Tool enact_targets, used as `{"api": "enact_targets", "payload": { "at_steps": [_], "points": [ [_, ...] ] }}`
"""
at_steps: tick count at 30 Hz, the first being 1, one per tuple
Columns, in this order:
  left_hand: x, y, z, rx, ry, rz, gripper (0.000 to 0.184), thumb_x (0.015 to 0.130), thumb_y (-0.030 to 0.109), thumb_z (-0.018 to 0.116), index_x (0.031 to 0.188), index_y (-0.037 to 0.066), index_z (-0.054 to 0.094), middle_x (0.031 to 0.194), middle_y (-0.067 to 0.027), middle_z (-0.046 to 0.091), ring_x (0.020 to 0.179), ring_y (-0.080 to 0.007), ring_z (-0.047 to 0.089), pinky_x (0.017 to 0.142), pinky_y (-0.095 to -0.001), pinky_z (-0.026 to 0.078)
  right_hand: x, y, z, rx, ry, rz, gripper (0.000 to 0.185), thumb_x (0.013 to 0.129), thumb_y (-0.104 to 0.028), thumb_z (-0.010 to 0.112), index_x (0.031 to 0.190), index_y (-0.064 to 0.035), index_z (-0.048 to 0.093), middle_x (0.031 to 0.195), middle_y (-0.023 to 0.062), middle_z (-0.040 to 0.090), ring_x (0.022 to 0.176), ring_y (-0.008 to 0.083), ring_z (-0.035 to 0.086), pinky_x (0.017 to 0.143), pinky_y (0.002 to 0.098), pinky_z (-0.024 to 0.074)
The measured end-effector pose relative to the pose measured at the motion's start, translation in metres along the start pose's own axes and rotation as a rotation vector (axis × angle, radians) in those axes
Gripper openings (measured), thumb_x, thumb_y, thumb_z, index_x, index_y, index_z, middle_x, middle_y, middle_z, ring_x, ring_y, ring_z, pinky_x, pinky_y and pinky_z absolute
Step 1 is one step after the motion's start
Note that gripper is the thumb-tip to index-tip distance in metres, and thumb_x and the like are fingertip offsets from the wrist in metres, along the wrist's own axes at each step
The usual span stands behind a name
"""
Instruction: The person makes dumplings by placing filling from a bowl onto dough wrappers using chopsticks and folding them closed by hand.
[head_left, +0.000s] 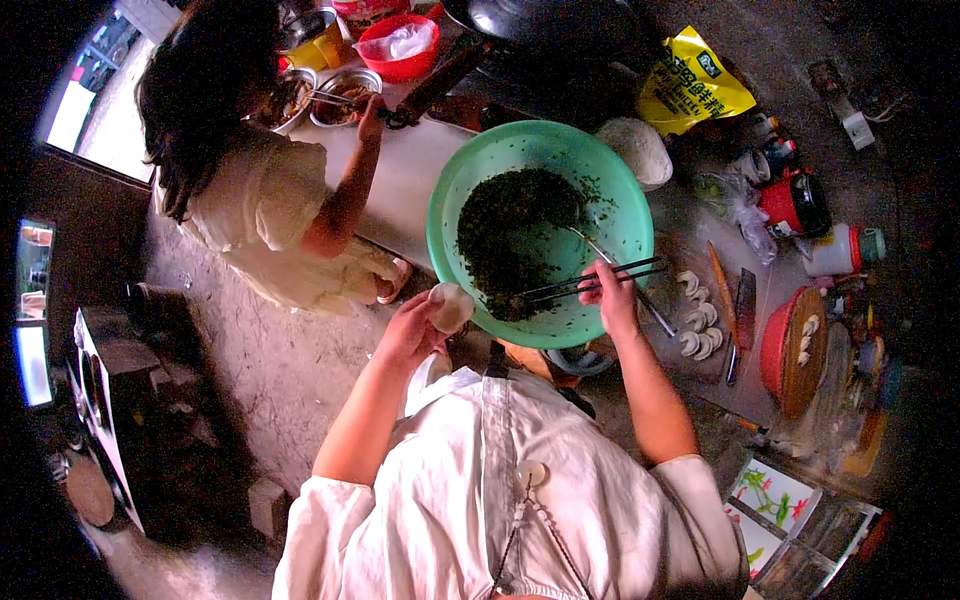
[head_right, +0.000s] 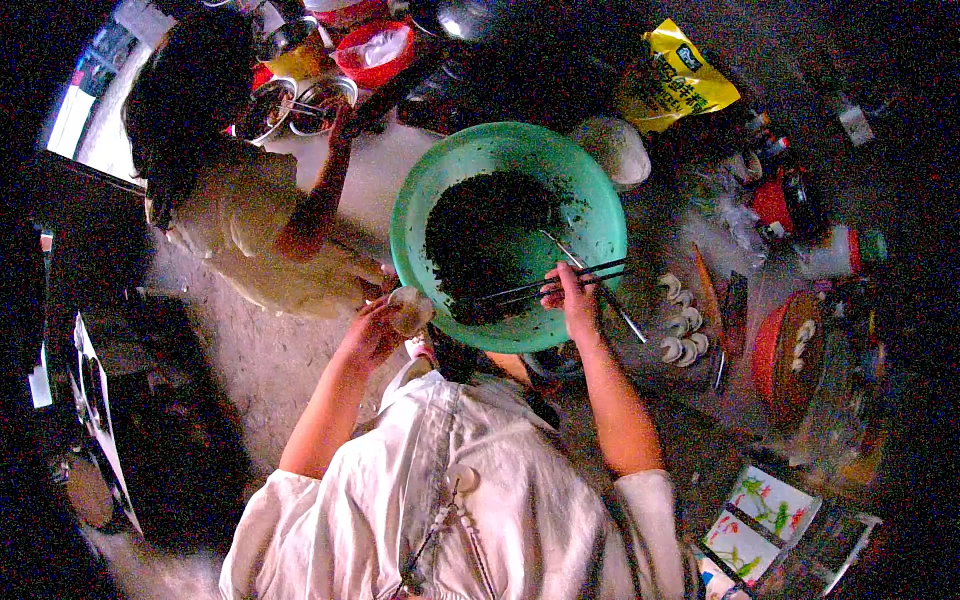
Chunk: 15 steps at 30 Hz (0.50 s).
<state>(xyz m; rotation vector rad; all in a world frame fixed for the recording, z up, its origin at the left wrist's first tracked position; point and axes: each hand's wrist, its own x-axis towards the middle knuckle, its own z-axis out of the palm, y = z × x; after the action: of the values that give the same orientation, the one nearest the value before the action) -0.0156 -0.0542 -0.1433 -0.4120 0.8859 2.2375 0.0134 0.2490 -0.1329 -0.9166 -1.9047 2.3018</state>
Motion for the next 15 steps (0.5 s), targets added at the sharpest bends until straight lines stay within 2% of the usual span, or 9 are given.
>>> {"api": "enact_targets", "payload": {
  "at_steps": [1,3,4,6,10,11,13,15],
  "points": [
    [0.000,0.001,0.001,0.001,-0.001,0.000,0.027,0.085,0.011,0.043,0.108,-0.003,0.044,0.090,-0.0145,0.058,0.069,-0.0195,0.061,0.052,-0.0272,0.052,0.002,0.001,-0.001,0.023,0.020,0.007,0.031,0.081,-0.034,0.054,0.077,-0.0034,0.055,0.059,0.0083,0.057,0.043,0.0155,0.054,0.040,0.0263,0.0460],
    [-0.004,0.004,0.008,0.035,0.066,0.029,0.027,0.085,0.007,0.041,0.110,-0.004,0.043,0.100,-0.0162,0.055,0.085,-0.0224,0.059,0.069,-0.0305,0.052,0.001,0.000,-0.004,0.028,0.028,0.016,0.031,0.082,-0.034,0.053,0.078,-0.0035,0.055,0.061,0.0078,0.057,0.044,0.0144,0.054,0.041,0.0255,0.0454],
    [-0.007,0.008,0.014,0.036,0.065,0.029,0.027,0.085,0.007,0.041,0.110,-0.004,0.043,0.100,-0.0162,0.055,0.085,-0.0224,0.059,0.069,-0.0305,0.052,0.000,0.000,-0.005,0.031,0.035,0.024,0.030,0.082,-0.033,0.052,0.079,-0.0036,0.055,0.062,0.0073,0.058,0.044,0.0133,0.054,0.042,0.0247,0.0448],
    [-0.011,0.015,0.023,0.127,0.078,0.010,0.029,0.085,0.004,0.040,0.112,-0.004,0.042,0.106,-0.0164,0.051,0.094,-0.0242,0.055,0.077,-0.0322,0.049,-0.001,0.001,-0.007,0.048,0.055,0.015,0.030,0.082,-0.033,0.052,0.079,-0.0036,0.055,0.062,0.0073,0.058,0.044,0.0134,0.053,0.041,0.0249,0.0448],
    [-0.001,0.006,0.014,0.144,0.026,0.013,0.031,0.084,0.002,0.040,0.114,-0.004,0.041,0.106,-0.0143,0.052,0.094,-0.0234,0.055,0.079,-0.0320,0.048,-0.006,-0.001,-0.012,0.106,0.142,-0.027,0.030,0.083,-0.033,0.052,0.078,-0.0035,0.055,0.062,0.0074,0.057,0.044,0.0135,0.053,0.042,0.0253,0.0451],
    [0.002,0.003,0.016,0.417,-0.057,0.117,0.033,0.083,0.002,0.040,0.115,-0.003,0.040,0.106,-0.0137,0.052,0.095,-0.0236,0.055,0.080,-0.0326,0.047,-0.010,-0.006,-0.013,0.120,0.166,-0.026,0.029,0.083,-0.032,0.052,0.078,-0.0033,0.055,0.061,0.0070,0.057,0.044,0.0137,0.053,0.042,0.0259,0.0448],
    [0.010,-0.005,0.015,0.686,-0.144,0.227,0.034,0.083,0.001,0.041,0.116,-0.003,0.040,0.106,-0.0131,0.052,0.096,-0.0237,0.054,0.081,-0.0332,0.047,-0.019,-0.017,-0.013,0.126,0.182,-0.060,0.029,0.083,-0.032,0.052,0.078,-0.0031,0.055,0.061,0.0071,0.057,0.044,0.0140,0.052,0.042,0.0261,0.0444],
    [0.019,-0.015,0.015,0.610,-0.116,0.125,0.036,0.082,0.000,0.041,0.118,-0.003,0.039,0.106,-0.0127,0.052,0.097,-0.0237,0.054,0.082,-0.0333,0.046,-0.023,-0.022,-0.012,0.151,0.242,-0.102,0.030,0.084,-0.031,0.051,0.078,-0.0022,0.054,0.062,0.0073,0.056,0.043,0.0142,0.050,0.042,0.0260,0.0431]
  ]
}}
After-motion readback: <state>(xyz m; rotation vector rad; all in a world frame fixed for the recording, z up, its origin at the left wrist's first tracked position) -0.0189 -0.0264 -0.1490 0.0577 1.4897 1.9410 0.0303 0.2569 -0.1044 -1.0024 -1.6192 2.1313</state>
